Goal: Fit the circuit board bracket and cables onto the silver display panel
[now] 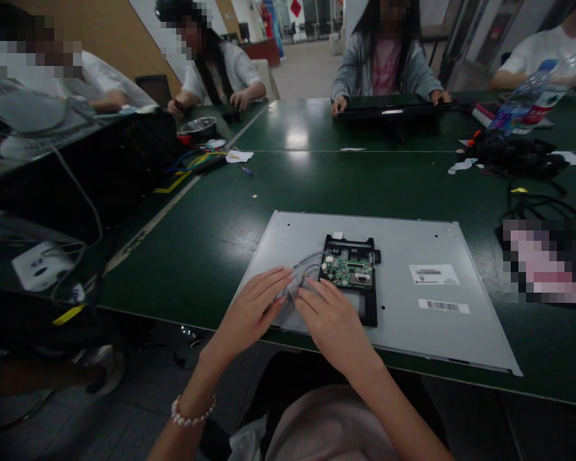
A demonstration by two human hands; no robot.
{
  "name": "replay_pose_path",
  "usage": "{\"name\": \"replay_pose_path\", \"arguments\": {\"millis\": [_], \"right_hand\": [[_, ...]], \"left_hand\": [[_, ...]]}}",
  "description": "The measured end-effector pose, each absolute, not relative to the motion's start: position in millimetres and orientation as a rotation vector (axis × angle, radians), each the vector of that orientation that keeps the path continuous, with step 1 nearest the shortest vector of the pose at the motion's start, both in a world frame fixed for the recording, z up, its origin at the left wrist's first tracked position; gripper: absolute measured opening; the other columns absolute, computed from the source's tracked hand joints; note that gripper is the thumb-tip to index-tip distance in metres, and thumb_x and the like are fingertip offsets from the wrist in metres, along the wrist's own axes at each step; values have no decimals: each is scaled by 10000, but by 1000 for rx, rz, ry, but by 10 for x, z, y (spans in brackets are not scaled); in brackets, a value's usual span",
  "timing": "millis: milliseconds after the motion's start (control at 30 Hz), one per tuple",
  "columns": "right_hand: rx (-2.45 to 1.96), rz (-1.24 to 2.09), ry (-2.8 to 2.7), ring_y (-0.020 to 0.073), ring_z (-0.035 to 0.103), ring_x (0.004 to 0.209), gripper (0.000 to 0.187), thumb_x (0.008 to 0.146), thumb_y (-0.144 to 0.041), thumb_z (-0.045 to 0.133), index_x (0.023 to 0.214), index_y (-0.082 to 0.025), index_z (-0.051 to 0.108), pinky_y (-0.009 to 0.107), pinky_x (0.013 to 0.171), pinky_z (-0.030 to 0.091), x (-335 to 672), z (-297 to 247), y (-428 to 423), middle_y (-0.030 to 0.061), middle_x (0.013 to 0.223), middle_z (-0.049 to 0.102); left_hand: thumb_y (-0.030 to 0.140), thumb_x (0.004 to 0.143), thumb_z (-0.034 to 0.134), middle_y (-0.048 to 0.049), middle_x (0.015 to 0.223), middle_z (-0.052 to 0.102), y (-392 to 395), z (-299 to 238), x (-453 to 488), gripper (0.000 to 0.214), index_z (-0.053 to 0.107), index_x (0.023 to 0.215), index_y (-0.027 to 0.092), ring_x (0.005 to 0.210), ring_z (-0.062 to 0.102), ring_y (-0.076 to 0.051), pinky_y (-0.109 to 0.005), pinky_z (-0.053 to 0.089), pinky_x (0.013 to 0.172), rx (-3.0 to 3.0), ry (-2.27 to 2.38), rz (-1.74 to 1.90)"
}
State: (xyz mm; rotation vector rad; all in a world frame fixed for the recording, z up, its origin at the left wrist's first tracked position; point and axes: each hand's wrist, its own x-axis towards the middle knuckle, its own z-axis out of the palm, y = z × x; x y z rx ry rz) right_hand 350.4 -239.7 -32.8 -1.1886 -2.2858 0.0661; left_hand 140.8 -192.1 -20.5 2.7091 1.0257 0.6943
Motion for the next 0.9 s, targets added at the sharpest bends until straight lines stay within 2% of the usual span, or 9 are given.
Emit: {"name": "replay_pose_path", "arguments": {"millis": [167,333,567,733,900], "right_hand": [[-1118,8,-2280,231,621,1176,225,939,-130,562,1108,-169,705,400,1041,480,3481,-285,-2376,58,1177,733],[-1157,-12,-2256,234,651,1119,230,912,-81,582,1084,-145,720,374,956,532,3472,-302,-2324,61,1148,747],[-1180,41,-2289,221,645,1148,266,928,-80,534,1127,-108,707,351,1018,507,3450,-351,-2334,89,1183,732],[-1230,140,-2338,247,605,1223,331,953,-223,529,1230,-95,655,391,1062,487,3457,-318,-2435,121,1302,669],[-1262,200,-2379,282,520,1325,451,922,-318,583,1307,-84,595,443,1090,464,3479,-318,-2552,157,1424,567]], "left_hand": [[182,998,413,-108,1451,518,-1899,-256,1432,406,497,1394,159,1391,431,-214,-460,369,1148,2796,1109,573],[226,1013,404,-106,1420,551,-1898,-290,1438,390,515,1374,130,1384,443,-218,-468,333,1166,2855,1222,497],[239,1008,407,-120,1396,571,-1907,-312,1458,383,565,1333,110,1336,500,-224,-441,362,1149,2866,1304,509],[256,1012,404,-126,1447,520,-1920,-293,1473,408,552,1364,113,1342,486,-218,-401,383,1137,2806,1295,427],[321,1009,435,-144,1497,450,-2001,-237,1505,437,534,1414,188,1388,422,-272,-480,370,1122,2818,1280,319]]}}
